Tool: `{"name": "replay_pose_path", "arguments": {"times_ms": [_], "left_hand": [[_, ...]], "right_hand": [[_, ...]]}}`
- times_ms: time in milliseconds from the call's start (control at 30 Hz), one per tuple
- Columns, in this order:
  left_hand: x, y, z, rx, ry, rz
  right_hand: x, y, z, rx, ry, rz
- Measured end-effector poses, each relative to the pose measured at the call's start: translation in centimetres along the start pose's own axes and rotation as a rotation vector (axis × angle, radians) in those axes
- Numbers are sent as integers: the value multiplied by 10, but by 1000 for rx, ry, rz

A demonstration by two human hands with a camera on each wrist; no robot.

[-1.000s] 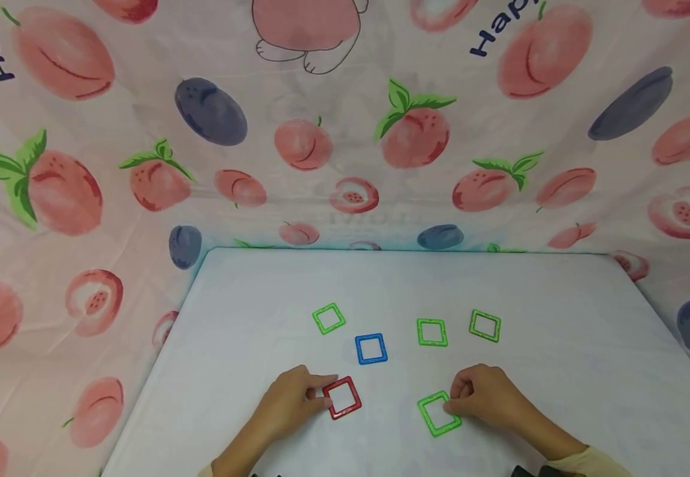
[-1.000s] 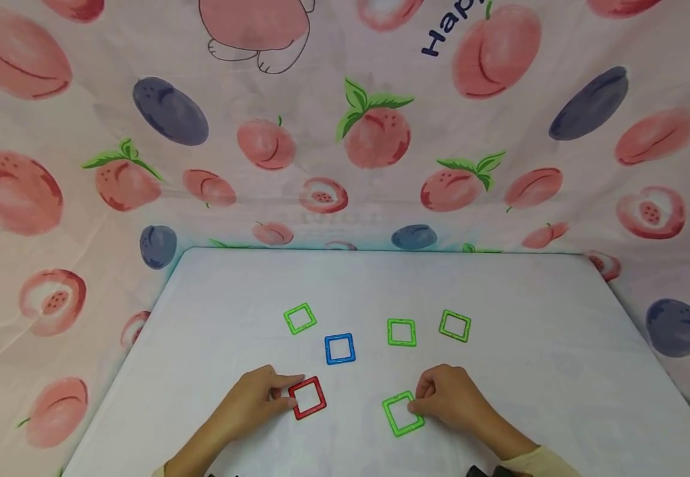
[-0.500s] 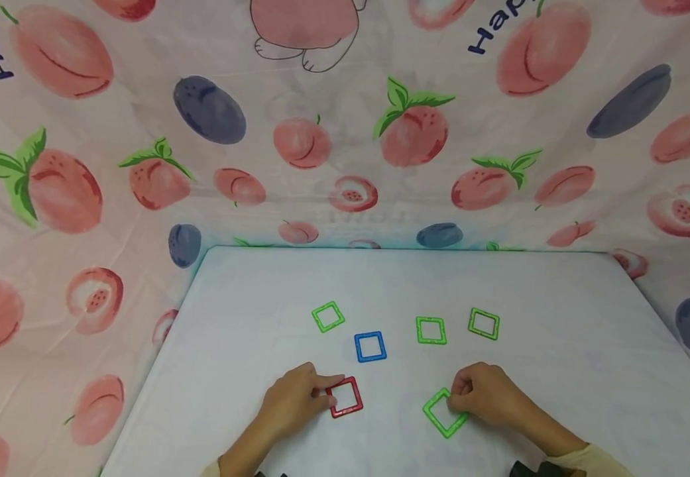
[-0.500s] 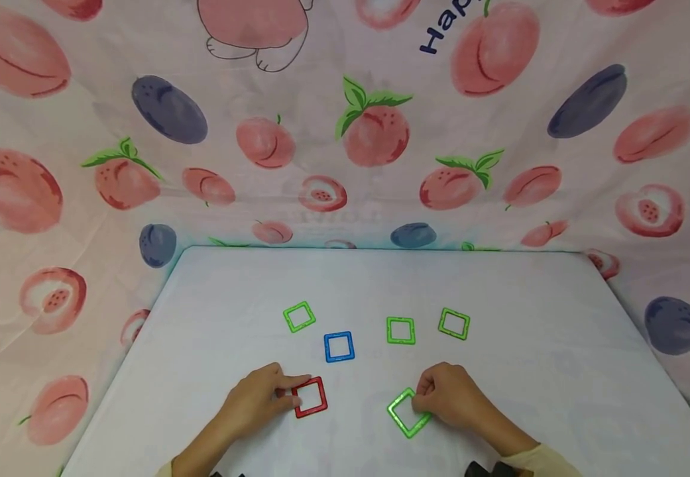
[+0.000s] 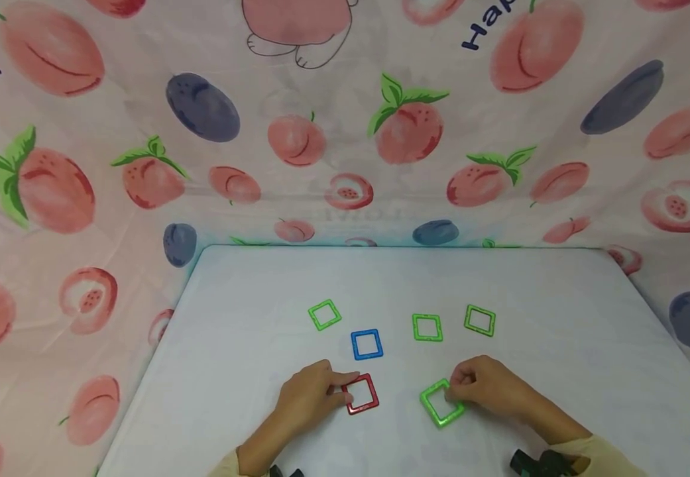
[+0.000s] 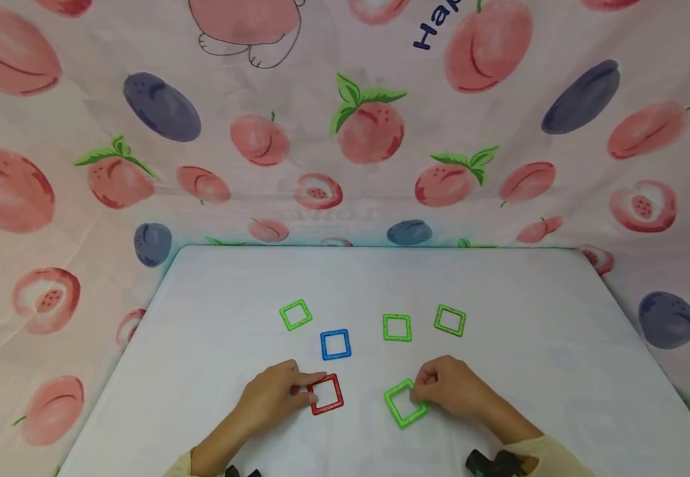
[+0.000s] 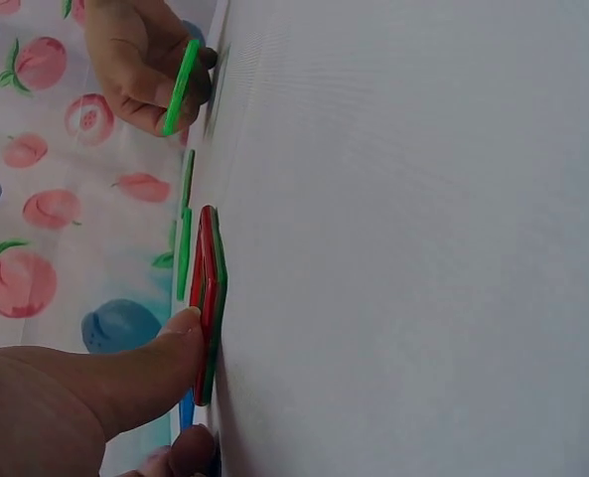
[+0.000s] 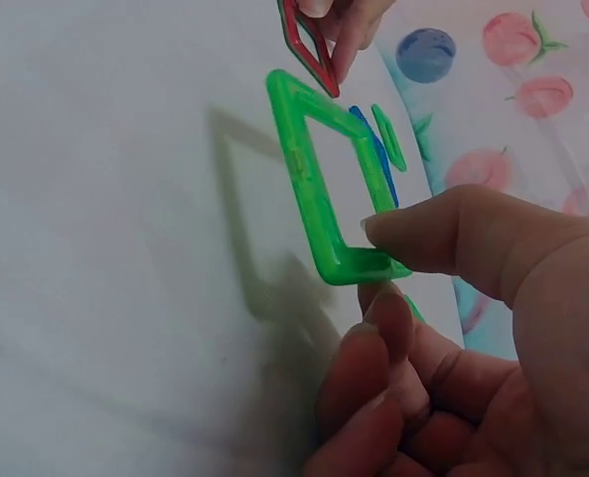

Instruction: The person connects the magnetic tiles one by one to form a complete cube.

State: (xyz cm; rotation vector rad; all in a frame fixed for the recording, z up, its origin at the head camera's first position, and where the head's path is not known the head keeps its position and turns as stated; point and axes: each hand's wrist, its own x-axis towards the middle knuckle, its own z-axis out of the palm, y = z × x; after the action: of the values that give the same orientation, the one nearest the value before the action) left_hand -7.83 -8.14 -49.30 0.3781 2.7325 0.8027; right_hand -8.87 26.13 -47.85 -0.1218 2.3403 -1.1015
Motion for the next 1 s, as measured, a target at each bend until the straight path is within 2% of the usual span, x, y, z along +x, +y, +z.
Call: {"name": "replay_pose_path", "arguments": {"times_ms": [333,667,1000], "left_hand": [[1,6,1,-2,17,26],[1,3,-1,-16,-8,44],[2,3,2,-5,6,36]], "right_hand": [[3,3,-4,72,-28,2],[5,4,-5,122,-40,13],[11,-9,-3,171,-58,-5]]}}
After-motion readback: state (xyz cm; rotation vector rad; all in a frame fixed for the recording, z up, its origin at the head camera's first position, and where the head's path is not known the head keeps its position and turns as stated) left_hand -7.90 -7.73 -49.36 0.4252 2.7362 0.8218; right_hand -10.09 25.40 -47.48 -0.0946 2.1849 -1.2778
